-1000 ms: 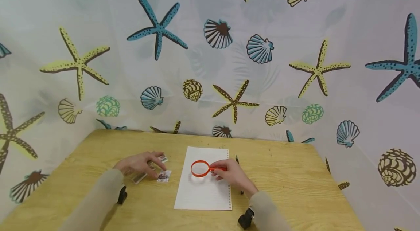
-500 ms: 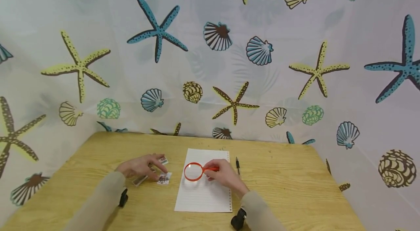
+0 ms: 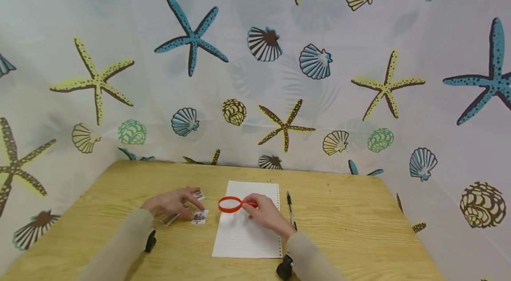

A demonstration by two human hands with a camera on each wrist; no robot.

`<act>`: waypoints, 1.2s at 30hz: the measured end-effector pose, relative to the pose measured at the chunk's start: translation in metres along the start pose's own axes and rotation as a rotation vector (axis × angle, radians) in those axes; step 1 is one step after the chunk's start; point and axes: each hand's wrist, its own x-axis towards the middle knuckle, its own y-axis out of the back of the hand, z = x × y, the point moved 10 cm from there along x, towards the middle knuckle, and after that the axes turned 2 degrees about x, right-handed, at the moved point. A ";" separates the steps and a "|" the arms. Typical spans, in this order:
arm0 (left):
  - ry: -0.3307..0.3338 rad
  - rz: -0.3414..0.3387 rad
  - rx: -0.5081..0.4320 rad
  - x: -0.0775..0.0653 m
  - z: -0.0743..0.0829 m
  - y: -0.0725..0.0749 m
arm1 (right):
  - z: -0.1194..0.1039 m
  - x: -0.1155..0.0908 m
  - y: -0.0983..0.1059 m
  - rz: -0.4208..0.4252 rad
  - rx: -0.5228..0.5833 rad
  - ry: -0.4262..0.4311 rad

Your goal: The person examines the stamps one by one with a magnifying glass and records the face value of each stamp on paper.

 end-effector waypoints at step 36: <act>0.081 0.083 0.005 0.003 -0.003 0.001 | -0.020 0.013 -0.048 -0.168 -0.061 0.040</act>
